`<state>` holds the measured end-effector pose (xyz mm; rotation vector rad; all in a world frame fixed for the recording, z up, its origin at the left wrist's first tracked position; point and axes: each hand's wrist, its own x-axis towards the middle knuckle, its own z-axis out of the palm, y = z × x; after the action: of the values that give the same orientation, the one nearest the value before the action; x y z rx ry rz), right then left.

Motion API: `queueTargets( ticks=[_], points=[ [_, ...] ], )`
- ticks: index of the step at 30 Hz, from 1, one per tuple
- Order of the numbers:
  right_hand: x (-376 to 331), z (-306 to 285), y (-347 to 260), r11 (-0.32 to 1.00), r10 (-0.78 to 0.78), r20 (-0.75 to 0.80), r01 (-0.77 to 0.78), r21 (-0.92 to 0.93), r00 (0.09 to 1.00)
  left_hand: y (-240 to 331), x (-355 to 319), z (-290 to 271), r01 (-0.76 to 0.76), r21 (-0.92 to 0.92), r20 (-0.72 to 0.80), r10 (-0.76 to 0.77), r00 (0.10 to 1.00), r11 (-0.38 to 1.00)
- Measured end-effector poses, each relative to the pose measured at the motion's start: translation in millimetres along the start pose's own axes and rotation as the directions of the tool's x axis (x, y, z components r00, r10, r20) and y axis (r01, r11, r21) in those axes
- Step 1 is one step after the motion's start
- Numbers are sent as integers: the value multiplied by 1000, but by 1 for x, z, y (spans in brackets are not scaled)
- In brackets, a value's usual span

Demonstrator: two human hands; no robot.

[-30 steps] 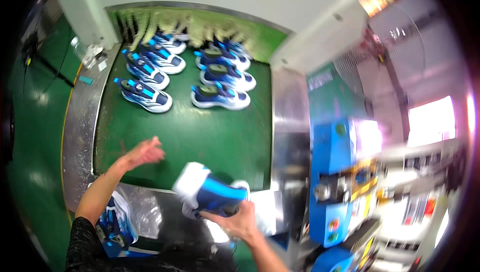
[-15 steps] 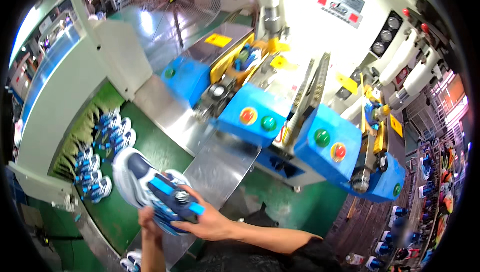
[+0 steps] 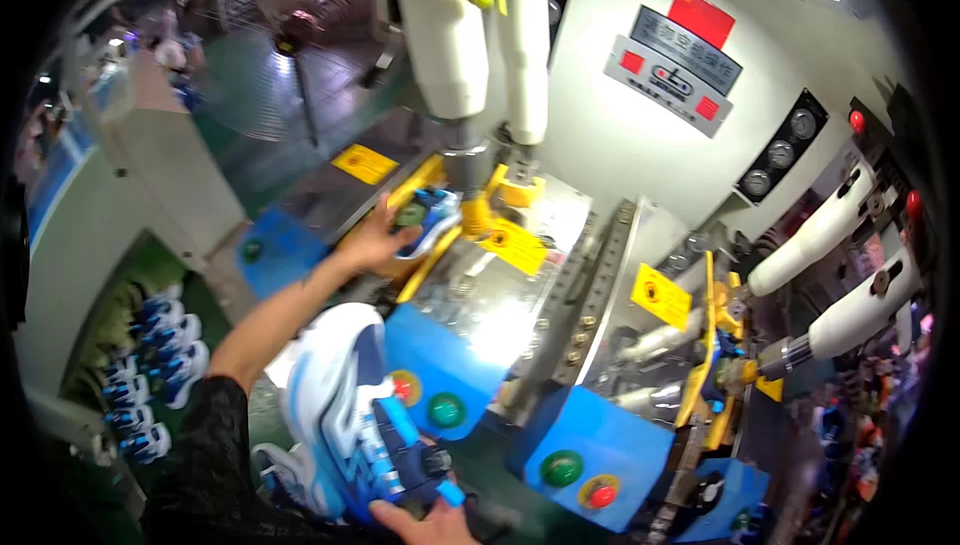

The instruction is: The person repeatedly picks up blue and white sneakers from a table and places them into a machine. They then remove the sneakers from the machine and place them back on the table. This cycle is repeated multiple times.

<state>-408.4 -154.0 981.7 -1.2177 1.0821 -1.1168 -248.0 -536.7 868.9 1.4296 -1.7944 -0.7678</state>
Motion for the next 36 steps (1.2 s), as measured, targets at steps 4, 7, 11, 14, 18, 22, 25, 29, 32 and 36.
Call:
queueTargets(
  ticks=[4, 7, 11, 14, 18, 22, 25, 29, 32, 36],
  points=[
    [19, -5, 12, 950, 113, -284, -187, -249, 952, -26, 73, 49, -77, 104, 275, 45, 960, 992],
    [30, -16, 18, 867, 488, -331, -493, 76, 808, -12, 85, 33, -46, 146, 329, -4, 944, 988],
    [85, 9, -16, 919, 381, -407, -387, 69, 830, -6, 106, -23, 369, -389, 519, -130, 845, 844],
    [153, 10, 10, 903, 418, -412, -319, 288, 810, -26, 5, -98, 322, -767, 255, -197, 947, 556],
    [315, -14, -7, 763, 636, -188, -574, 297, 749, -144, -141, -146, -14, -988, -52, -241, 969, 155],
    [428, -79, 91, 927, 245, -532, -357, -117, 811, -210, -285, -178, 71, -905, -183, -533, 826, 420],
    [455, 1, 162, 615, -427, -573, -240, -751, 700, -174, -355, -193, 176, -883, -260, -765, 590, 435],
    [455, -12, 154, 667, -285, -585, -280, -690, 759, -185, -437, -146, 232, -645, -441, -603, 665, 728],
    [451, -6, 135, 677, -193, -611, -346, -649, 768, -172, -428, -131, 208, -653, -416, -574, 705, 728],
    [433, -53, 113, 561, -4, -481, -396, -727, 877, -137, -365, -138, 55, -946, -187, -677, 711, 319]
  ],
)
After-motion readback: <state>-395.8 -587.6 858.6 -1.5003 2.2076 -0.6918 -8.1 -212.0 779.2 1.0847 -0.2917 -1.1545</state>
